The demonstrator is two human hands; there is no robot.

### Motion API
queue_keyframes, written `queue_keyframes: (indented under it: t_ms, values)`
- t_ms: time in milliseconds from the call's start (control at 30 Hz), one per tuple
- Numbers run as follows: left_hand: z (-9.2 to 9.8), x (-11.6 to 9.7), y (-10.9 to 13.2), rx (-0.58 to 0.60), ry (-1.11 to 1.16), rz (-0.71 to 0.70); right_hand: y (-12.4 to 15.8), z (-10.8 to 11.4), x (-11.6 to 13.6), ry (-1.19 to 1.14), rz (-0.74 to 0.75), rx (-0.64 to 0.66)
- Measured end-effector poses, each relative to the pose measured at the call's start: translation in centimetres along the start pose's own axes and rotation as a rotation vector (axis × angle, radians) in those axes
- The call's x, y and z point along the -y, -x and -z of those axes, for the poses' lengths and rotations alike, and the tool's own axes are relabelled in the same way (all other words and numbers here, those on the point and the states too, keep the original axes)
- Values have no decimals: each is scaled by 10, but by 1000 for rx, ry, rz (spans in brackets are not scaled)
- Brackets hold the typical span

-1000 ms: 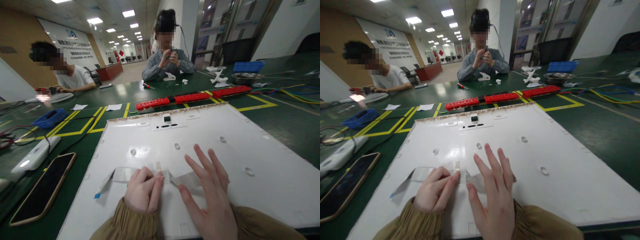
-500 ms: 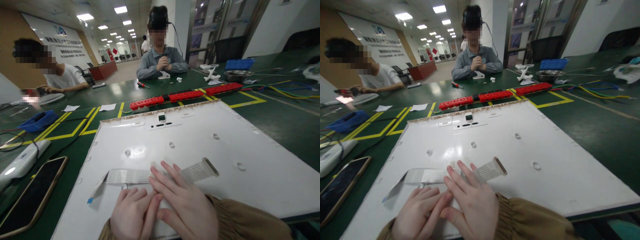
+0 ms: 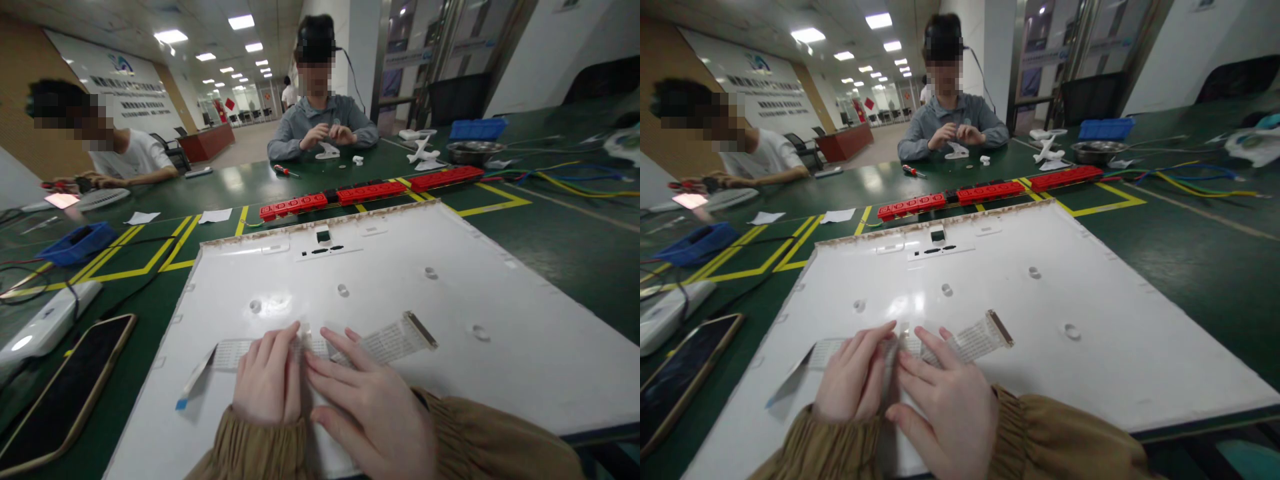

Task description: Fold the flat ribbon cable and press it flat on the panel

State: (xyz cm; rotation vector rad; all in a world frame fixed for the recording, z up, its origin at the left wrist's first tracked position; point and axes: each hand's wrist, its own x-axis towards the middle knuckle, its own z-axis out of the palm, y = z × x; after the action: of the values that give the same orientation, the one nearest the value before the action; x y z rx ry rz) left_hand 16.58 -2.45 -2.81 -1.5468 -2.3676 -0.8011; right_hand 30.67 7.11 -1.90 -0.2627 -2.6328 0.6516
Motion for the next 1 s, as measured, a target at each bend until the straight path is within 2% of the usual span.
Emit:
queue_keyframes:
  t_ms: [67, 133, 267, 400, 600, 1000]
  values:
    - [-6, -1, 1, -28, -94, 6, 0, 0, 1, -23, 27, -28]
    - [-9, -2, 3, -27, -113, -50, 0, 1, 3, -56, 42, -80]
    - [-11, -7, 6, 46, -51, -154, 0, 5, 9, -143, 54, -147]
    - [-12, -11, 7, 78, -33, -106, 1, 4, 9, -143, 57, -150]
    - [-11, -10, 6, 49, 93, -71, 0, 4, 5, -101, 84, -194]
    - [1, -17, 1, -3, 121, 7, 0, 8, 3, -7, -38, -50]
